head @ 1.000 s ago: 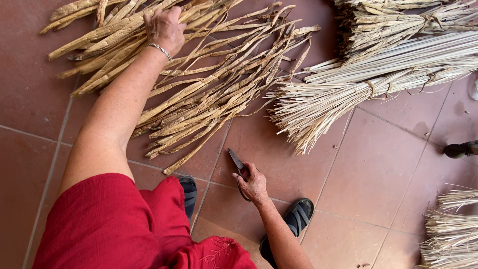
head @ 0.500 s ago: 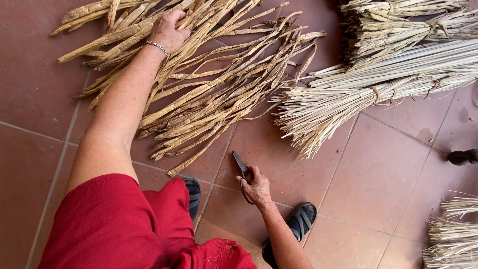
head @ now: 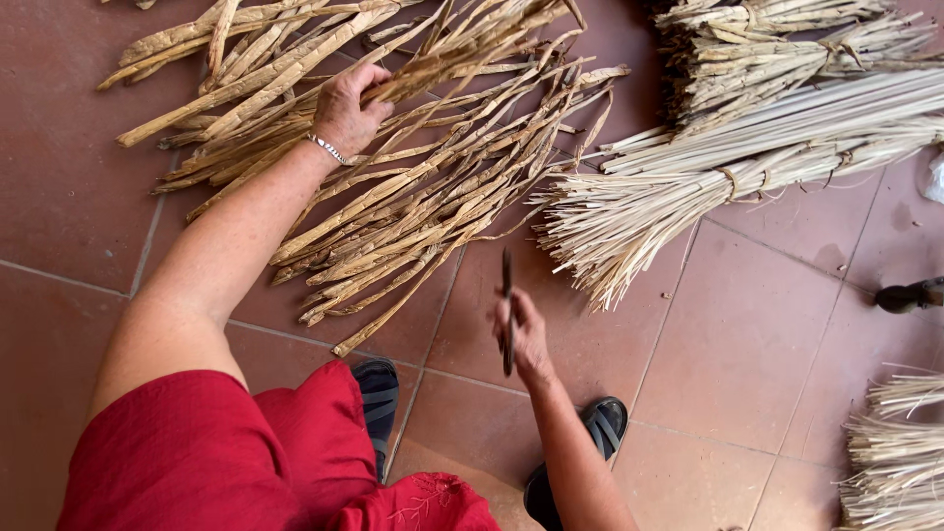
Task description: The person gathers dried straw bundles, aligns them, and ties them together using thin strips. They use scissors to trim the ends of the bundles and place the finished bundles on a nearby rack.
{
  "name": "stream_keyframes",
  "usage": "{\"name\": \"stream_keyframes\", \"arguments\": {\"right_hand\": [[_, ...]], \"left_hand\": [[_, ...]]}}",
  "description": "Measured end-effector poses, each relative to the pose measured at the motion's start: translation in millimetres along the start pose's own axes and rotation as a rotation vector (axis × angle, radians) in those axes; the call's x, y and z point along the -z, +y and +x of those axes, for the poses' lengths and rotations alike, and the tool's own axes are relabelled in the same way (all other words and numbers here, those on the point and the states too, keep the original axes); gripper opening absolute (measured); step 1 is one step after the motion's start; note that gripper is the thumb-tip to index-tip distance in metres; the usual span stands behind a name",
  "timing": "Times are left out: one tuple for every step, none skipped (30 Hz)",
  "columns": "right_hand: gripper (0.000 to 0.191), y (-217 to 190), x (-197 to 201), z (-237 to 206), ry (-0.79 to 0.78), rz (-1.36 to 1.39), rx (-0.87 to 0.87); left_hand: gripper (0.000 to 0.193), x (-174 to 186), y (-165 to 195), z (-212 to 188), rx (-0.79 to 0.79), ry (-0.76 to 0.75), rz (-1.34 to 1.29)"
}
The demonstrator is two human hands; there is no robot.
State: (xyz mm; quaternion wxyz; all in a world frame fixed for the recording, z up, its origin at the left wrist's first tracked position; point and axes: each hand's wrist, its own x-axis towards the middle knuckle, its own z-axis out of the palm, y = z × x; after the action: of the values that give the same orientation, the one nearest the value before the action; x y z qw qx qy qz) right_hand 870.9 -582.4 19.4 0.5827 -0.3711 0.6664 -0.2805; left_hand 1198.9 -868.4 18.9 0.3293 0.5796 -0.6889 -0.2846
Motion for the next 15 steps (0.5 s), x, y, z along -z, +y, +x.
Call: {"name": "stream_keyframes", "arguments": {"right_hand": [[0.061,-19,-1,6,-0.005,0.085,0.047],[0.066,-40,-1,14,-0.010,0.169,0.095],[0.072,-61,-4,20,-0.018,0.251,0.155],[0.078,-81,-7,28,-0.027,0.334,0.218],[0.081,-101,-8,39,-0.034,0.378,0.238],[0.085,-119,-9,48,-0.042,0.421,0.257],[0.086,-135,-11,55,-0.029,0.450,0.259],[0.087,-148,-10,62,-0.018,0.478,0.259],[0.088,-158,-10,66,-0.007,0.506,0.258],[0.088,-166,-9,70,0.008,0.508,0.257],[0.088,-172,-9,73,0.022,0.509,0.257],[0.088,-177,-8,75,0.034,0.511,0.259],[0.090,-180,-7,77,0.058,0.506,0.254],[0.091,-182,-6,79,0.083,0.502,0.249],[0.093,-184,-5,80,0.110,0.497,0.244]], "left_hand": [[0.020,-2,0,-5,0.005,-0.012,0.003],[0.022,-4,0,-10,0.010,-0.023,0.005],[0.023,-5,0,-15,0.014,-0.033,0.007],[0.023,-8,1,-18,0.002,-0.033,-0.024],[0.022,-10,1,-22,-0.009,-0.034,-0.055],[0.022,-11,1,-26,-0.017,-0.035,-0.085],[0.023,-12,0,-29,-0.054,-0.031,-0.092],[0.025,-14,0,-31,-0.089,-0.027,-0.099],[0.026,-15,-1,-34,-0.122,-0.022,-0.106],[0.027,-16,-2,-36,-0.117,-0.026,-0.096],[0.029,-16,-2,-37,-0.114,-0.029,-0.087],[0.030,-17,-2,-38,-0.110,-0.029,-0.075],[0.030,-17,-2,-39,-0.100,-0.032,-0.086],[0.029,-18,-2,-40,-0.089,-0.035,-0.097],[0.029,-18,-1,-41,-0.080,-0.039,-0.109]]}}
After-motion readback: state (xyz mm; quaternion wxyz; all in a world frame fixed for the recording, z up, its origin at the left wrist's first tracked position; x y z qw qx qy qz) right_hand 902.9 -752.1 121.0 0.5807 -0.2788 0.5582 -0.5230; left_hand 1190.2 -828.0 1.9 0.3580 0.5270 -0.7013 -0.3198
